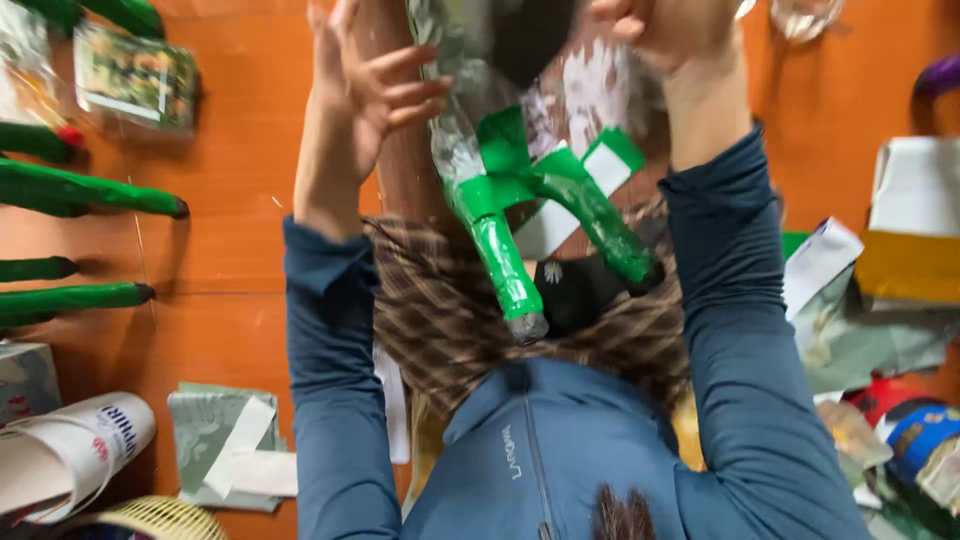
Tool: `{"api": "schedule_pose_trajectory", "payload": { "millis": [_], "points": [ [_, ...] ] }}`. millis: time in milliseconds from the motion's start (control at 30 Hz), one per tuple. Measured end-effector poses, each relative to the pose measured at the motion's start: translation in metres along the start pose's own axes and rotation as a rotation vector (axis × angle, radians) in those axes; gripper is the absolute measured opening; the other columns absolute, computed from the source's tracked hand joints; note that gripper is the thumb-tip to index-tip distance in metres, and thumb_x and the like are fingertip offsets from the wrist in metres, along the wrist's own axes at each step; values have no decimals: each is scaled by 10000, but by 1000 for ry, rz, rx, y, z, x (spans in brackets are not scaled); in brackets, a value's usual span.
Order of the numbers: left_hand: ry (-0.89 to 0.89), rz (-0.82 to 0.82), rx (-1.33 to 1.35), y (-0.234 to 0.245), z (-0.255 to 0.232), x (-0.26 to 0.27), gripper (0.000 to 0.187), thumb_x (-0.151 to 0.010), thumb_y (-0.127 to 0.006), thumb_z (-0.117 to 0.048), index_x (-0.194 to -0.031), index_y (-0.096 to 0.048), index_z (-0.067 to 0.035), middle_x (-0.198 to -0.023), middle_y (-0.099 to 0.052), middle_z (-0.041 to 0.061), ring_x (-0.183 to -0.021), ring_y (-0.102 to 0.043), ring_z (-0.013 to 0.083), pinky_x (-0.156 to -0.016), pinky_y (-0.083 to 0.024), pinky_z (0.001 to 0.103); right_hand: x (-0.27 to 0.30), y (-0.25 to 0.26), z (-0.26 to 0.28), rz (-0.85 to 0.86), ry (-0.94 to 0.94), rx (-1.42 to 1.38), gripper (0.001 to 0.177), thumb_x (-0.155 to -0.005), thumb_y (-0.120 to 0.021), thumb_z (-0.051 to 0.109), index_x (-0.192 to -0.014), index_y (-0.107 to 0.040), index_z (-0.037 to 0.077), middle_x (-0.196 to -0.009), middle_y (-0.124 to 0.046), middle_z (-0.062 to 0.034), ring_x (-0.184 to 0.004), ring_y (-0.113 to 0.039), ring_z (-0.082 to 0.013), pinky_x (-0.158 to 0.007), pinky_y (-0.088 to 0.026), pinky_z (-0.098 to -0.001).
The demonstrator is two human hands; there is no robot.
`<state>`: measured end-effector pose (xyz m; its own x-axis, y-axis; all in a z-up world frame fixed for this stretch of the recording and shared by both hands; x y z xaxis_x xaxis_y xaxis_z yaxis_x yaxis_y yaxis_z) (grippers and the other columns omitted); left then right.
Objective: Decorating a horse-shaped figure by applying green paper strips and cutting them with scissors
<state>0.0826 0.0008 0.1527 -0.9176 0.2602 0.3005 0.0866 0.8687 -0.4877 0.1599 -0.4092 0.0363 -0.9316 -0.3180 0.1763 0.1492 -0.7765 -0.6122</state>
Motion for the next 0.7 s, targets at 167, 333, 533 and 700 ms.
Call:
{"api": "schedule_pose_trajectory", "payload": {
  "millis": [167,333,533,700],
  "points": [
    [-163,4,183,-6,-21,-22,850,-1005,-711,-206,-1732,-273,-235,-1353,-703,332,-1002,-821,489,-813,-742,534,-6,-111,51,246,-101,-143,965,-931,-500,588,-1694,-390,7,-1450,-667,-283,-1037,-809,-420,-463,-637,-268],
    [-104,-1,255,-34,-53,-15,997,-801,-799,-356,-1567,-330,78,-1375,-516,393,-1073,-788,471,-818,-685,440,-5,-139,74,624,-184,-530,778,-1111,-568,392,-1684,-351,-88,-1581,-519,-391,-1499,-553,-541,-912,-714,-618],
    [-299,206,91,-19,-61,4,1325,-861,-771,-13,-1724,165,-378,-1645,-447,377,-1295,-717,478,-774,-711,451,79,-237,110,160,161,164,749,-955,-583,140,-1641,-292,56,-1253,-704,-229,-816,-756,-228,-677,-621,-283],
    [-526,79,-816,38,13,-49,1352,-870,-1007,-116,-1759,-14,-345,-1299,-820,142,-1080,-855,302,-1161,-497,378,30,-141,53,154,163,535,682,-976,-762,-7,-1568,-520,229,-1204,-677,-93,-974,-794,-328,-759,-696,-441]
  ]
}}
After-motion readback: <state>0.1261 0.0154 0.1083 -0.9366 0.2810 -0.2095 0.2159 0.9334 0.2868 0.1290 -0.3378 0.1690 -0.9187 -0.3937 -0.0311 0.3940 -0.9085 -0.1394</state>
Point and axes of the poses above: each hand's wrist, its own x-axis away from the middle knuckle, its own y-axis out of the back of the hand, z = x × y, the point moved 1 cm from there along -x, towards the middle knuckle
